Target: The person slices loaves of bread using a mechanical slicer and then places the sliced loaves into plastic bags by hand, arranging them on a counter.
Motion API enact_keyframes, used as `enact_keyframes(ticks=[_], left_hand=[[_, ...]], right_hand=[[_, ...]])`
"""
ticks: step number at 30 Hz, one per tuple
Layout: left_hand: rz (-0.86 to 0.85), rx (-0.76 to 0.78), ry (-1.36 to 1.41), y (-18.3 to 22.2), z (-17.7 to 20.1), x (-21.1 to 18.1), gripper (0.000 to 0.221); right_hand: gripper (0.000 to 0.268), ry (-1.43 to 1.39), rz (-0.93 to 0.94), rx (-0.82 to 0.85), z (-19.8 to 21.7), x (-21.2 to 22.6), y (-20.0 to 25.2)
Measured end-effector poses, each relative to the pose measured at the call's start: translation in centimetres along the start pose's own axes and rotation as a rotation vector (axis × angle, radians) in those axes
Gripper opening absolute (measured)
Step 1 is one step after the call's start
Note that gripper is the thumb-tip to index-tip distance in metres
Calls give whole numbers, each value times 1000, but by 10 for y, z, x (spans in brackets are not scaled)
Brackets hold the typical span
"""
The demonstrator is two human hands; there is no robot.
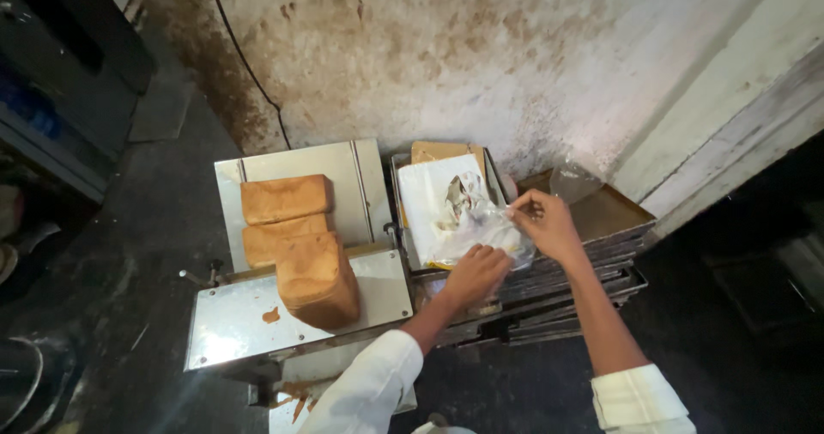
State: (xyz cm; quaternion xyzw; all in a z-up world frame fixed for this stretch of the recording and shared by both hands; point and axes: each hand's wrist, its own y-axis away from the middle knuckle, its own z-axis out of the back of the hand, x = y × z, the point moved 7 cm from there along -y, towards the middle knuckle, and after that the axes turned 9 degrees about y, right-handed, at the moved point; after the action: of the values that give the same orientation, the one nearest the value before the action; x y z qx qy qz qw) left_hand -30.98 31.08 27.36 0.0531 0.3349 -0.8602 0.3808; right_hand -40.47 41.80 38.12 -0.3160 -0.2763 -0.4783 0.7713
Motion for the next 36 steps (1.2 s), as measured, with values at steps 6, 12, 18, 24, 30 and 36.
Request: enact_keyframes(ticks=[6,12,18,24,30,36], left_hand=[[402,82,-133,25,-81,98,20],[562,-91,-115,36,-92,146,13],[616,120,-245,-1,-65,126,8],[553,229,510,40,106,-44,48],[593,-74,1190,54,186,-120,35],[731,-34,1059,101,200,-105,33]], right_hand=[[3,-117,11,-74,22,24,4],[4,-204,132,-310,110,87,38],[14,-149,109,-463,188,127,90],[22,-90,-186,-362,124,102,117],[53,-483,-91,150,-29,103,131],[43,-351,-189,364,-15,101,89]])
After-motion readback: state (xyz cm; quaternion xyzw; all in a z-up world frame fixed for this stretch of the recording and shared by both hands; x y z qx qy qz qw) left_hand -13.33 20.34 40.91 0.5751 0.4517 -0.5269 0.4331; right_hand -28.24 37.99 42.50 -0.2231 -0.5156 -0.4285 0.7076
